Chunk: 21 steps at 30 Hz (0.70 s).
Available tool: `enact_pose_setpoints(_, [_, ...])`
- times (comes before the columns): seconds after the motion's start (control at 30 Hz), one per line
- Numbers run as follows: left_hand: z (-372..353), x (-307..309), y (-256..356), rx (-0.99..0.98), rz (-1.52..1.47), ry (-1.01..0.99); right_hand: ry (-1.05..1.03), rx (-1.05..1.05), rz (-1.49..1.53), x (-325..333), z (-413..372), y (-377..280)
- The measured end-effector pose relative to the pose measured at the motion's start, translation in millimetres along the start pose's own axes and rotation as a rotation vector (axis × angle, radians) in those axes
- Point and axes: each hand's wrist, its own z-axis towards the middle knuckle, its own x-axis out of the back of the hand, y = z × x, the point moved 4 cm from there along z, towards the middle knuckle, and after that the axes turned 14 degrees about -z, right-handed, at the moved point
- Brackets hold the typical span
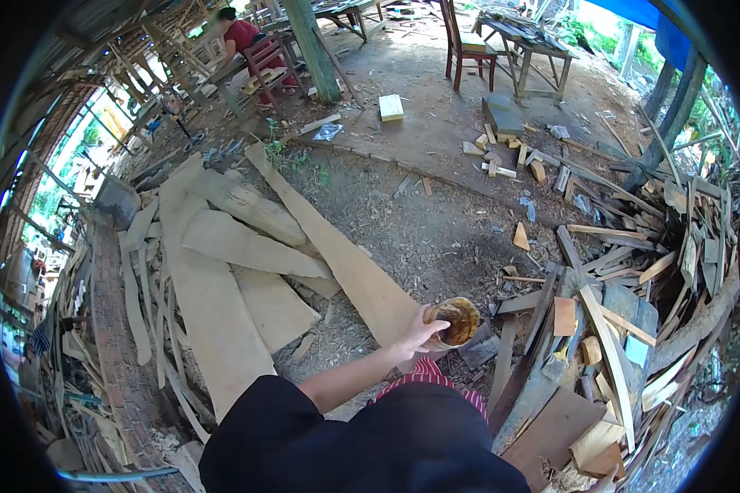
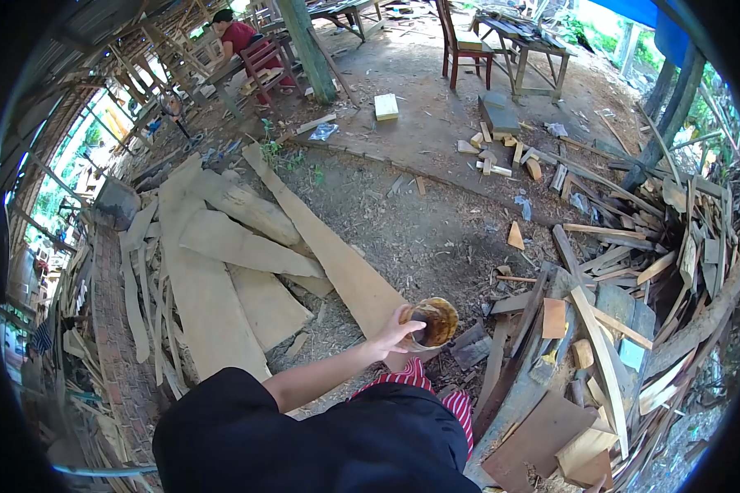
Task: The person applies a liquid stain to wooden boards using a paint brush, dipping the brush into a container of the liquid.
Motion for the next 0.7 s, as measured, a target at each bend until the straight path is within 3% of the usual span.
enact_pose_setpoints(0.3, [-10,-8,-13,-0.014,-0.037,0.087,0.033,-0.164,0.046,22,29,48])
enact_pose_setpoints(0.5, [-15,-67,-14,0.008,-0.062,-0.062,0.022,-0.244,0.083,19,44,61])
enact_pose_setpoints(0.7, [-13,-97,-21,-0.004,-0.049,-0.083,-0.012,-0.267,0.126,10,74,53])
